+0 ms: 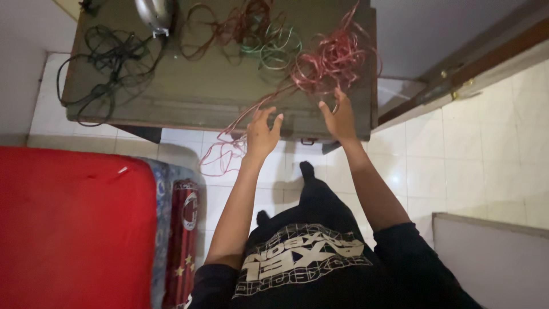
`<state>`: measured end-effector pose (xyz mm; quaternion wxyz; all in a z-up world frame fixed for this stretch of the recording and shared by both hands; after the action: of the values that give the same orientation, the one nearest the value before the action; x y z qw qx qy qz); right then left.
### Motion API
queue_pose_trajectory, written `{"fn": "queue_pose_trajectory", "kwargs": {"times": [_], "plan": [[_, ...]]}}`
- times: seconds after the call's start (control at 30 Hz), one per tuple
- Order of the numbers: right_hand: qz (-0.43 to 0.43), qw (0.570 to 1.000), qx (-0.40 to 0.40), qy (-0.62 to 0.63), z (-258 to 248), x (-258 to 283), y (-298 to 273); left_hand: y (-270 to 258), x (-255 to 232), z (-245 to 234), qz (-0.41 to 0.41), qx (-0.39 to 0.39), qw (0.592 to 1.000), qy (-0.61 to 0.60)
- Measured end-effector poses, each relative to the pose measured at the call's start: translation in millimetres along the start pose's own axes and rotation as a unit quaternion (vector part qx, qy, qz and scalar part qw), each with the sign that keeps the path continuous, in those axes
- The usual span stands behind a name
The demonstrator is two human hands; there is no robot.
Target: The person organizes a black power cord by coiling it and placing it on a glass table next to an iron. They then pick up a tangled red wire, untangle it by hand, and lay it out on the floor.
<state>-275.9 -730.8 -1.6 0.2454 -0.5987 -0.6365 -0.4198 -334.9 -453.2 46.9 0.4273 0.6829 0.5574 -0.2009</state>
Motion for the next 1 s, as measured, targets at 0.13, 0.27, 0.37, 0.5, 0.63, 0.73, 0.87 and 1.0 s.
{"fn": "queue_pose_trajectory", "kwargs": {"times": [0.13, 0.27, 0.37, 0.5, 0.63, 0.73, 0.87, 1.0], "plan": [[0.032, 0.998, 0.009, 0.047, -12, -64, 57, 32, 0, 40, 0.028, -0.043, 0.999, -0.014], [-0.013, 0.999, -0.001, -0.049, -25, -115, 119, 85, 32, 111, -0.084, 0.005, 0.996, -0.023], [0.071, 0.991, 0.048, -0.103, -25, -125, 155, 118, 55, 159, -0.09, -0.01, 0.996, -0.024], [0.103, 0.975, 0.094, -0.172, -27, -120, 195, 143, 100, 222, -0.191, 0.009, 0.981, -0.046], [0.141, 0.961, 0.167, -0.171, -1, -140, 226, 153, 103, 255, -0.198, 0.043, 0.978, 0.041], [0.14, 0.956, 0.193, -0.172, 25, -163, 240, 148, 88, 266, -0.229, 0.084, 0.963, 0.112], [0.056, 0.959, 0.182, -0.208, 42, -171, 246, 122, 88, 290, -0.252, 0.159, 0.939, 0.174], [0.022, 0.962, 0.22, -0.162, 55, -184, 242, 108, 113, 297, -0.247, 0.109, 0.939, 0.213]]}}
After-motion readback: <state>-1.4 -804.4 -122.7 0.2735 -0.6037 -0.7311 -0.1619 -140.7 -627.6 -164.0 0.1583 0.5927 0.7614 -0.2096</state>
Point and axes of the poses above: each hand's wrist, its own y-axis towards the middle knuckle, its own z-axis out of the palm, x = y × z, the point moved 8 cm from there along y, towards the middle knuckle, and after that the axes turned 7 degrees about x, right-handed, at the moved point
